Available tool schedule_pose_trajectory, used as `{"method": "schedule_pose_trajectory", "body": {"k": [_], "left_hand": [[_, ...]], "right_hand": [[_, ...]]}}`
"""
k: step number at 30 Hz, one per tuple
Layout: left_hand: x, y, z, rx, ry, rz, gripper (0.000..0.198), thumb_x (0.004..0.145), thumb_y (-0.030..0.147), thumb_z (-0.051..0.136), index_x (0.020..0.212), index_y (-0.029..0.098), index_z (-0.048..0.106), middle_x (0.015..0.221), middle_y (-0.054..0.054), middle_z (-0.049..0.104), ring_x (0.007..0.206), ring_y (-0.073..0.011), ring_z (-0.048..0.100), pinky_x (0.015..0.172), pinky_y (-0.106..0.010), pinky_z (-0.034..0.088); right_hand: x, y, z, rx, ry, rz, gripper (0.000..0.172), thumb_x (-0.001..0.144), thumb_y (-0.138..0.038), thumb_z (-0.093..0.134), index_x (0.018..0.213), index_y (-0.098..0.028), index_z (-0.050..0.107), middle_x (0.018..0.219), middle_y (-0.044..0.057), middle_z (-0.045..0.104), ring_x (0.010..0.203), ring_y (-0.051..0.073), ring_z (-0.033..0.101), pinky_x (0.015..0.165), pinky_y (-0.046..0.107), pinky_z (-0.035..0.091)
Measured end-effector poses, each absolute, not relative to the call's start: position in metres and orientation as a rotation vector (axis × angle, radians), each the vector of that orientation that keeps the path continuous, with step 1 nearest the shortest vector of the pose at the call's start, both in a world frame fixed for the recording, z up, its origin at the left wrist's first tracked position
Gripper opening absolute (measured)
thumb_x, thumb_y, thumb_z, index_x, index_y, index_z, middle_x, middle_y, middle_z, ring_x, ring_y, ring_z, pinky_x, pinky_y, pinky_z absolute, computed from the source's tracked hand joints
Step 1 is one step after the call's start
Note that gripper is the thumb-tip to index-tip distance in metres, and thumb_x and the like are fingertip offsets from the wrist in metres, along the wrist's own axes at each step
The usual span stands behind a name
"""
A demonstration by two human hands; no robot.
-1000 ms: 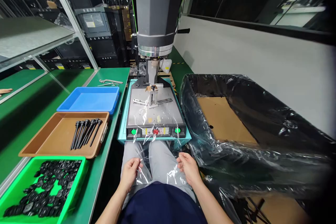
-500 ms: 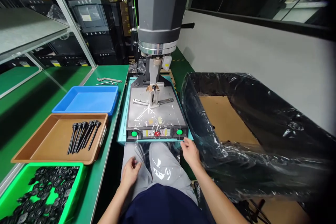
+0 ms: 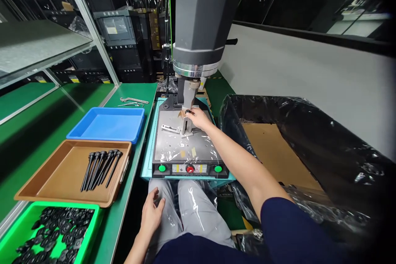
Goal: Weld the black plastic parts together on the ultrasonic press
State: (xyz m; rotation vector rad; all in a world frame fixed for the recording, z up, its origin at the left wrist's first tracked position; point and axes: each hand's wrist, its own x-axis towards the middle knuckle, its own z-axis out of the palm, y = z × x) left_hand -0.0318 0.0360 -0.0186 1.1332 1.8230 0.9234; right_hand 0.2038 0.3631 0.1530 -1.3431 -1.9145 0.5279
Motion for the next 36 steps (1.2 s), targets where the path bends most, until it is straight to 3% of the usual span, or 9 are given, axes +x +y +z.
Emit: {"method": "schedule_pose_trajectory", "body": {"k": [7,14,18,22,28,36], "left_hand": [[-0.027,0.045,-0.004,1.104,1.745,0.932,0.049,0.074,0.042,0.065,0.114,0.015,0.063,0.116,-0.013,0.067,0.105,-0.0281,0.064,0.088,-0.040,0.050],[-0.014,0.064,0.066,1.361,1.511,1.186,0.027,0.085,0.038,0.058,0.102,0.020,0.070,0.113,-0.010,0.067,0.108,-0.0250,0.061,0.092,-0.037,0.049],[-0.006,0.087,0.113,1.685,1.382,1.343,0.029,0.088,0.031,0.057,0.114,0.021,0.065,0.118,-0.011,0.064,0.109,-0.0230,0.060,0.092,-0.037,0.049],[0.006,0.107,0.142,1.947,1.317,1.420,0.038,0.086,0.029,0.061,0.123,0.021,0.060,0.122,-0.012,0.062,0.112,-0.0232,0.058,0.094,-0.038,0.048],[0.017,0.101,0.153,1.864,1.315,1.292,0.019,0.088,0.033,0.059,0.095,0.020,0.071,0.088,-0.006,0.071,0.079,-0.0175,0.064,0.074,-0.028,0.050],[0.018,0.089,0.141,1.604,1.332,1.230,0.024,0.088,0.037,0.058,0.097,0.018,0.071,0.094,-0.007,0.072,0.084,-0.0197,0.065,0.079,-0.030,0.051]], "right_hand": [[0.210,0.356,0.165,-1.186,-1.839,0.512,0.024,0.079,-0.030,0.061,0.098,-0.017,0.068,0.112,0.009,0.062,0.110,0.024,0.054,0.099,0.039,0.039],[0.219,0.256,0.185,-0.984,-1.812,0.616,0.026,0.081,-0.034,0.064,0.103,-0.021,0.066,0.101,0.005,0.066,0.093,0.021,0.061,0.085,0.036,0.048],[0.209,0.192,0.193,-0.870,-1.830,0.663,0.022,0.080,-0.036,0.071,0.098,-0.022,0.068,0.096,0.006,0.068,0.089,0.021,0.061,0.083,0.035,0.049],[0.192,0.158,0.189,-0.785,-1.642,0.983,0.032,0.076,-0.044,0.075,0.096,-0.021,0.067,0.093,0.006,0.068,0.089,0.022,0.063,0.083,0.036,0.051],[0.179,0.149,0.172,-0.786,-1.291,1.326,0.043,0.070,-0.050,0.078,0.096,-0.019,0.065,0.084,0.004,0.067,0.077,0.018,0.062,0.075,0.032,0.052],[0.170,0.139,0.149,-0.798,-1.493,1.421,0.033,0.080,-0.047,0.068,0.096,-0.018,0.071,0.094,0.006,0.069,0.092,0.022,0.064,0.084,0.037,0.052]]}}
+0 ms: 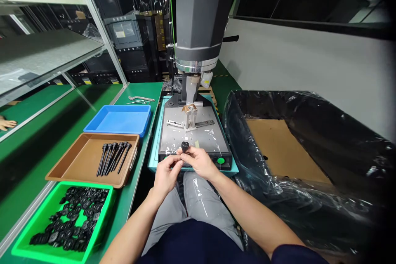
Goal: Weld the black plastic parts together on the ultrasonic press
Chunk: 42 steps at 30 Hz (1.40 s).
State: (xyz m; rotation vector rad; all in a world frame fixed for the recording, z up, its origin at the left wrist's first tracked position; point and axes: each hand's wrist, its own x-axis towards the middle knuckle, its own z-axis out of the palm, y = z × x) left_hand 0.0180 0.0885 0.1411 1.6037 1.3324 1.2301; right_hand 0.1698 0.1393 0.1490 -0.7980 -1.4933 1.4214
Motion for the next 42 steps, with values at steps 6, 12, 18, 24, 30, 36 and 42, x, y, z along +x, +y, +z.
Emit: {"method": "schedule_pose_trajectory", "body": {"k": [6,12,18,24,30,36,42], "left_hand": [[0.018,0.089,0.135,1.572,1.313,1.233,0.024,0.089,0.036,0.056,0.098,0.019,0.069,0.097,-0.006,0.072,0.090,-0.0191,0.065,0.083,-0.029,0.050],[0.018,0.090,0.138,1.585,1.330,1.212,0.025,0.090,0.037,0.055,0.098,0.018,0.069,0.095,-0.006,0.072,0.086,-0.0190,0.065,0.080,-0.029,0.050],[0.017,0.085,0.140,1.529,1.327,1.213,0.027,0.089,0.039,0.056,0.100,0.018,0.070,0.096,-0.005,0.071,0.089,-0.0201,0.065,0.083,-0.031,0.050],[0.014,0.080,0.140,1.455,1.334,1.206,0.026,0.087,0.040,0.058,0.094,0.017,0.069,0.084,-0.003,0.067,0.079,-0.0174,0.061,0.074,-0.028,0.048],[0.010,0.071,0.134,1.399,1.380,1.241,0.028,0.085,0.041,0.063,0.091,0.015,0.070,0.085,-0.005,0.064,0.076,-0.0159,0.058,0.071,-0.026,0.047],[-0.046,0.067,0.154,1.420,1.681,1.180,0.028,0.081,0.038,0.064,0.094,0.015,0.072,0.081,-0.004,0.067,0.075,-0.0160,0.060,0.072,-0.027,0.047],[-0.172,0.089,0.183,1.376,2.445,0.733,0.028,0.083,0.032,0.057,0.100,0.015,0.071,0.081,-0.004,0.071,0.075,-0.0167,0.064,0.069,-0.025,0.047]], "right_hand": [[0.167,0.136,0.151,-0.807,-1.692,1.034,0.022,0.085,-0.041,0.066,0.086,-0.020,0.071,0.086,0.005,0.065,0.084,0.020,0.061,0.076,0.032,0.050],[0.162,0.135,0.153,-0.789,-1.697,0.904,0.019,0.084,-0.038,0.067,0.079,-0.021,0.066,0.084,0.004,0.064,0.081,0.019,0.060,0.075,0.031,0.048],[0.156,0.138,0.151,-0.868,-1.693,0.954,0.013,0.080,-0.032,0.069,0.077,-0.021,0.064,0.079,0.002,0.064,0.077,0.018,0.060,0.073,0.031,0.047],[0.147,0.139,0.148,-0.942,-1.645,1.058,0.015,0.074,-0.031,0.071,0.076,-0.019,0.064,0.075,0.001,0.064,0.072,0.018,0.060,0.070,0.030,0.046],[0.135,0.140,0.145,-1.036,-1.686,1.137,0.022,0.073,-0.038,0.071,0.075,-0.019,0.062,0.071,0.000,0.064,0.068,0.017,0.059,0.067,0.029,0.046],[0.141,0.139,0.133,-0.927,-1.682,1.327,0.033,0.073,-0.048,0.071,0.085,-0.019,0.064,0.088,0.007,0.068,0.082,0.022,0.064,0.080,0.037,0.050],[0.176,0.137,0.121,-0.921,-1.698,1.399,0.034,0.078,-0.052,0.068,0.086,-0.019,0.066,0.087,0.009,0.069,0.079,0.022,0.065,0.076,0.035,0.053]]}}
